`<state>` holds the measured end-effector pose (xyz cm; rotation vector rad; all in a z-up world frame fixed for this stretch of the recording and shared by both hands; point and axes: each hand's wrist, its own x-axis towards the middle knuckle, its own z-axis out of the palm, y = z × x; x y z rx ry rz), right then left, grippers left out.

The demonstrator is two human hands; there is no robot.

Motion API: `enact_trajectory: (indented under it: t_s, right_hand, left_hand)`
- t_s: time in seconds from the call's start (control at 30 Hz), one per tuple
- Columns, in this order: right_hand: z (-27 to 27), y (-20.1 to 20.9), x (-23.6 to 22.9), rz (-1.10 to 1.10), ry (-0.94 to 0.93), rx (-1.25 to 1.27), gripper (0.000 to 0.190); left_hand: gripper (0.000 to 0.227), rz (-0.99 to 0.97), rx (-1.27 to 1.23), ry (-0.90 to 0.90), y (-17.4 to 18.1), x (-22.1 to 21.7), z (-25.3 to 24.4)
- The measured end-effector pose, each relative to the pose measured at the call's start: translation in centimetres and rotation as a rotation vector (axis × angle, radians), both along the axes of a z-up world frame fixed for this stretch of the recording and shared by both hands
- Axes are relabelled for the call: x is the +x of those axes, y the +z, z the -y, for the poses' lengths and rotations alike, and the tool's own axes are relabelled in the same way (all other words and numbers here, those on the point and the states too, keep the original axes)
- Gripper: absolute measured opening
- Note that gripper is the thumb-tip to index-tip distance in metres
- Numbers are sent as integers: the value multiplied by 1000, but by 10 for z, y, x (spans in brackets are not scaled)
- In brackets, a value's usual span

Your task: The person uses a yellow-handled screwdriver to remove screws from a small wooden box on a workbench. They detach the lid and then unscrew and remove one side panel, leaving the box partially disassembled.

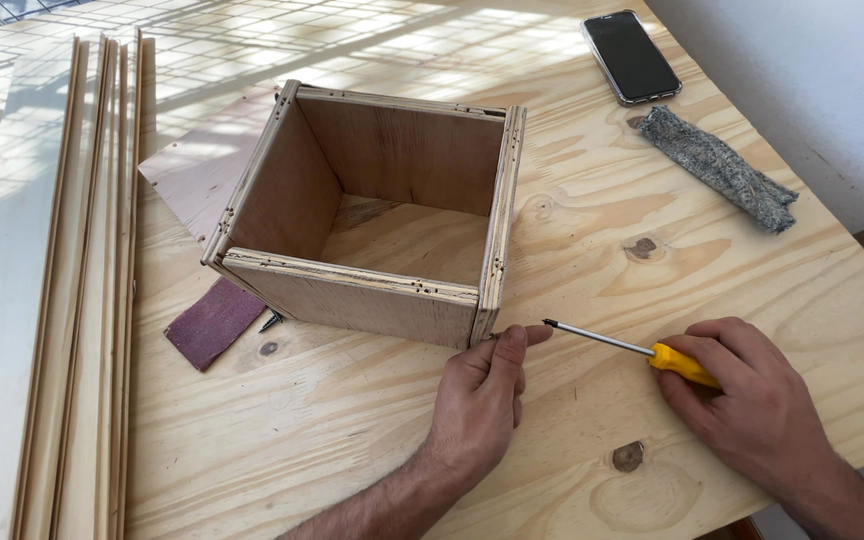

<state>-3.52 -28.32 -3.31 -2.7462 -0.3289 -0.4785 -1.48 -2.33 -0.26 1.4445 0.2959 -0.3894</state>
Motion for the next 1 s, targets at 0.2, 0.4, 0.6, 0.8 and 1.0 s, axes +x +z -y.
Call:
enact_trajectory:
  t_s: [0.2,0.4,0.6,0.8,1.0]
  right_hand:
    - [0,1,0,-2,-12,-4,28]
    - [1,-1,0,-5,2,-15,28]
    - [0,1,1,10,18,-2,26]
    - [0,2,0,15,17,2,26]
    - [1,0,0,4,2,-9,26]
  left_hand:
    - [53,-48,-349,-76,5,5,1]
    - [53,-98,-108,-1,-4,2,5]
    - [52,-3,-277,-135,-10,7,1]
    - [47,-23,-378,-172,-10,9,-1]
    - [57,-58,-56,-100,4,4,3]
